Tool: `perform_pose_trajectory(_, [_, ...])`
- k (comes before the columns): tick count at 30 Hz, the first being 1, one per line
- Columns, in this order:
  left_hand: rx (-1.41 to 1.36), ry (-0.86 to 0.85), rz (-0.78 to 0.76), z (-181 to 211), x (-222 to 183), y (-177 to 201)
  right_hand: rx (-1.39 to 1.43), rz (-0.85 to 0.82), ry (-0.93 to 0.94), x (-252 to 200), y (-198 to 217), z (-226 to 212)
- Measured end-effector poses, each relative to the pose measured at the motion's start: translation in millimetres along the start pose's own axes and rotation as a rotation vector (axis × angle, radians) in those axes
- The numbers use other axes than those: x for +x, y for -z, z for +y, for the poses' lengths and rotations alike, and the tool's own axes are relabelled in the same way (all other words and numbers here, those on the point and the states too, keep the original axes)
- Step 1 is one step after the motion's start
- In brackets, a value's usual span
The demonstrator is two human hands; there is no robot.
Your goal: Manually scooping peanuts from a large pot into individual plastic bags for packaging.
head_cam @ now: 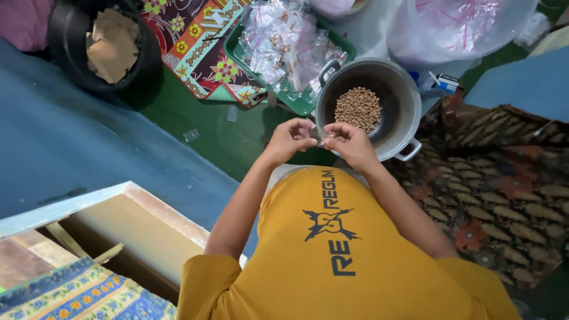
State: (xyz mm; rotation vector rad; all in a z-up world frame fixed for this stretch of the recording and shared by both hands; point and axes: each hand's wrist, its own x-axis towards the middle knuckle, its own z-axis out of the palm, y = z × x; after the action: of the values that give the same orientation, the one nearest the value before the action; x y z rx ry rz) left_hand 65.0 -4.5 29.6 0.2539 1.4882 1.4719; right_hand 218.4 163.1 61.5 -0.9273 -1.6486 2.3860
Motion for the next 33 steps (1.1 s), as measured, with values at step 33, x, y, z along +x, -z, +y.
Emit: perform_pose_trajectory(33, [0.239,0.058,-0.189,22,0,-47,-0.635,0.278,0.051,-34,-9,-31])
